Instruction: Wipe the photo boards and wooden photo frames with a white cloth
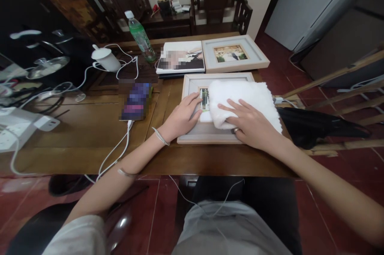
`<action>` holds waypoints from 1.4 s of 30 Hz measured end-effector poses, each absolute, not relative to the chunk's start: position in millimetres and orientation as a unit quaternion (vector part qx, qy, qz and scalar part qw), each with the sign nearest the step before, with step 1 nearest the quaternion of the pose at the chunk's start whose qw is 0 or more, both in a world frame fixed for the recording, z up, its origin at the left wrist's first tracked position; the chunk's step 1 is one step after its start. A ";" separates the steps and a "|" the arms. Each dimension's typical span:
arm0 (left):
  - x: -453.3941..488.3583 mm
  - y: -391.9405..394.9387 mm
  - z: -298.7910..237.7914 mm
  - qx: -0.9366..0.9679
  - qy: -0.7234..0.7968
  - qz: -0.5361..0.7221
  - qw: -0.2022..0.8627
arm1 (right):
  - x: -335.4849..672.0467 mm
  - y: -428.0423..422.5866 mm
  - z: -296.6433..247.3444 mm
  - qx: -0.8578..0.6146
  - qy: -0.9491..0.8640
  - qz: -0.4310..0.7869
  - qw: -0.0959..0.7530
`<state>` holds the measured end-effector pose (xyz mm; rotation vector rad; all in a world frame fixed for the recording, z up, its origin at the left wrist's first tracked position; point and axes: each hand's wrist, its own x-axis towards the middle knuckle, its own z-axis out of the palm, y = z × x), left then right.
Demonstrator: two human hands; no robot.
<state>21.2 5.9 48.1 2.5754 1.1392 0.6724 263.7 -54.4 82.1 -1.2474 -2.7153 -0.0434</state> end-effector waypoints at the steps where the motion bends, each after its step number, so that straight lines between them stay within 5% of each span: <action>1: 21.1 5.4 48.6 0.883 0.390 0.230 0.124 | 263.9 -54.5 81.5 -0.416 -0.906 -0.015 0.078; 42: 21.3 -3.5 56.0 0.894 0.401 0.175 0.092 | 259.2 -66.2 74.8 -0.393 -0.911 -0.009 0.126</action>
